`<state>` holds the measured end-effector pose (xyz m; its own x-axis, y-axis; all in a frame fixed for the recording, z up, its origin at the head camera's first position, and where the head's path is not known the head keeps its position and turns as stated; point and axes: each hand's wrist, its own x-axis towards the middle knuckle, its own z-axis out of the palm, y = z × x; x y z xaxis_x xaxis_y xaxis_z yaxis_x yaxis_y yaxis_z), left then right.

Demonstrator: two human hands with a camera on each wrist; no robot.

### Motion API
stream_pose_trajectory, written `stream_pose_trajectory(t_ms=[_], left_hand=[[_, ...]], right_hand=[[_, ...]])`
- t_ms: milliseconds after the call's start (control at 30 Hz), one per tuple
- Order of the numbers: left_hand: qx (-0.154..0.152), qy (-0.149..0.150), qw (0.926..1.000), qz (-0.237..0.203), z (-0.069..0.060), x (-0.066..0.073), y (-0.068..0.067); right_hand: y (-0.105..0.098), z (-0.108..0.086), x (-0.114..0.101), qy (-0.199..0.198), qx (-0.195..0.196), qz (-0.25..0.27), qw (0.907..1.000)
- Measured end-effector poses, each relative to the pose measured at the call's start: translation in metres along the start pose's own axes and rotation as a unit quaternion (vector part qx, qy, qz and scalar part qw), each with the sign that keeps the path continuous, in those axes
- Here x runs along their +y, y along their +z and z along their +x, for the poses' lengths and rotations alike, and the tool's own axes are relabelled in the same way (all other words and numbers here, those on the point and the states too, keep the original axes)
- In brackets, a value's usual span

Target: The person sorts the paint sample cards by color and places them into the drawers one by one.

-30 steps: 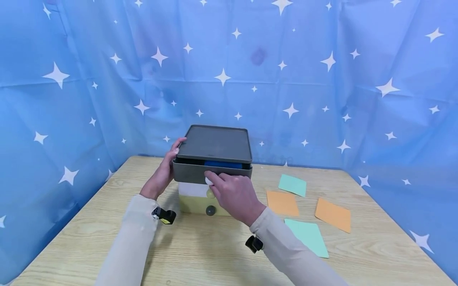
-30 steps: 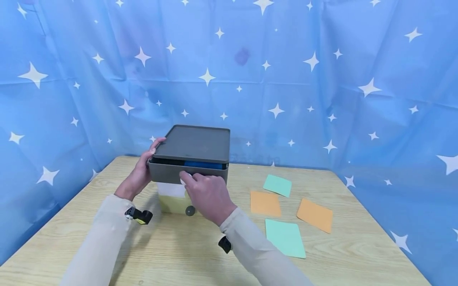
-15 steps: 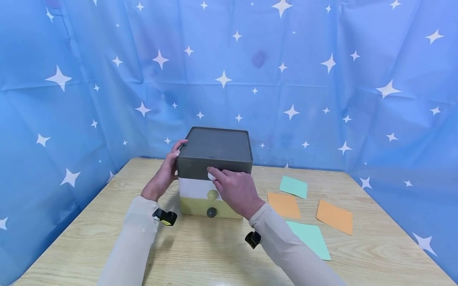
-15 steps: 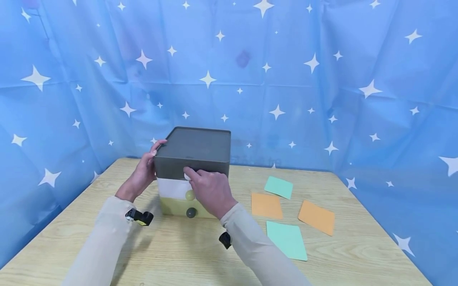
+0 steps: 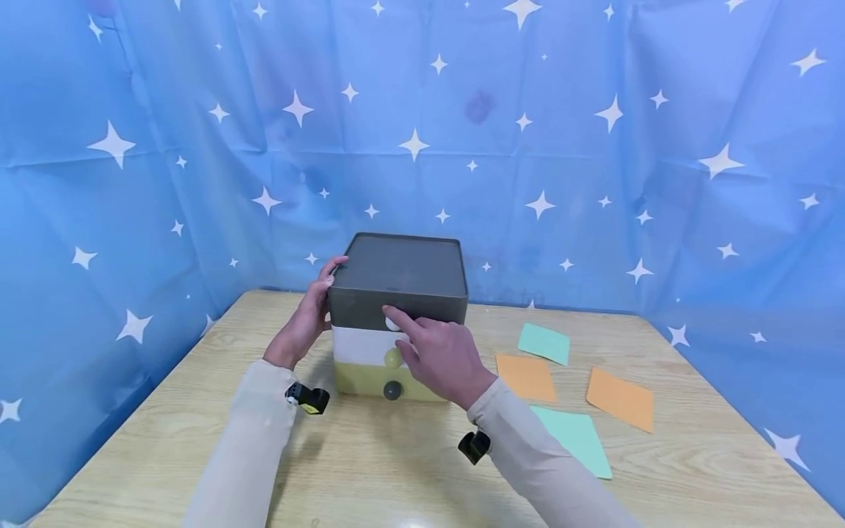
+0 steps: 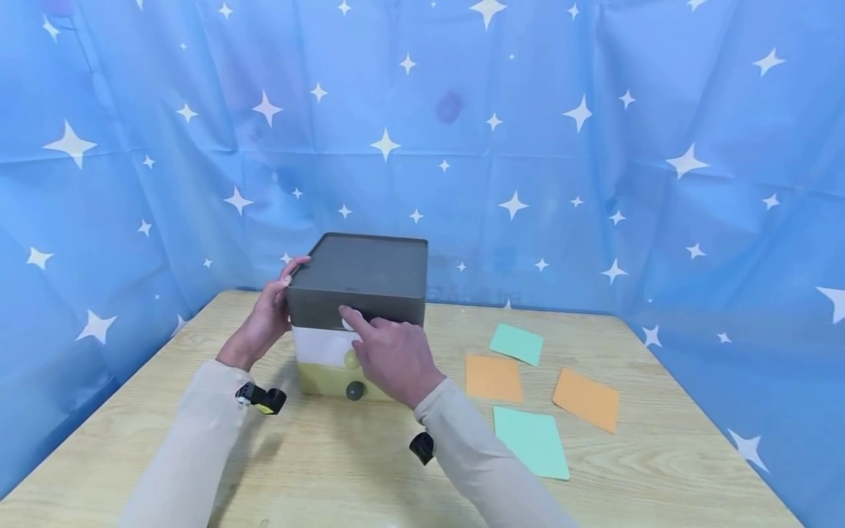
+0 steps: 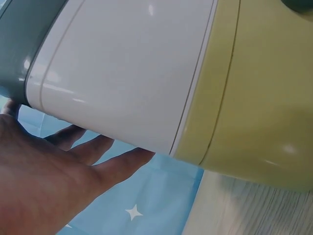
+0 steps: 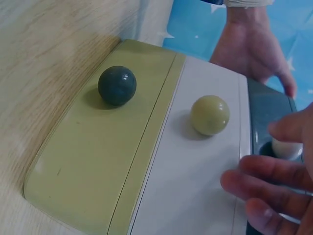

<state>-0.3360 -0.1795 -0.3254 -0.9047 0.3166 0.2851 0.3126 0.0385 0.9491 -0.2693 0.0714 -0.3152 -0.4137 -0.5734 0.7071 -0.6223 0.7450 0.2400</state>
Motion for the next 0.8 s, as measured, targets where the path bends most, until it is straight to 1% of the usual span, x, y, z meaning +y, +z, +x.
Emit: stream_pose_trajectory(t_ms=[67, 133, 267, 333, 400, 600, 667, 800], left_hand=[[0.001, 0.0, 1.0, 0.003, 0.0, 0.001, 0.0], [0.004, 0.0, 1.0, 0.005, 0.0, 0.001, 0.001], [0.004, -0.002, 1.0, 0.005, 0.001, -0.001, 0.002], [0.003, -0.002, 1.0, 0.001, 0.001, -0.001, 0.003], [0.001, -0.003, 1.0, -0.001, 0.001, -0.001, 0.004], [0.003, -0.006, 1.0, 0.001, 0.0, -0.003, 0.004], [0.003, -0.006, 1.0, 0.003, 0.0, -0.002, 0.003], [0.004, -0.006, 0.9999, 0.01, 0.001, 0.0, 0.002]], right_hand=[[-0.002, -0.002, 0.0, -0.004, -0.004, 0.009, 0.9999], [-0.002, -0.005, -0.002, -0.017, -0.002, 0.018, 0.9997], [0.004, -0.013, -0.005, -0.05, 0.011, 0.031, 0.9982], [0.008, -0.016, -0.006, -0.058, 0.012, 0.029, 0.9979], [0.013, -0.019, -0.007, -0.058, 0.007, 0.02, 0.9981], [0.028, -0.023, -0.007, -0.042, -0.031, 0.009, 0.9986], [0.031, -0.023, -0.008, -0.042, -0.033, 0.007, 0.9986], [0.034, -0.021, -0.009, -0.043, -0.022, -0.005, 0.9988]])
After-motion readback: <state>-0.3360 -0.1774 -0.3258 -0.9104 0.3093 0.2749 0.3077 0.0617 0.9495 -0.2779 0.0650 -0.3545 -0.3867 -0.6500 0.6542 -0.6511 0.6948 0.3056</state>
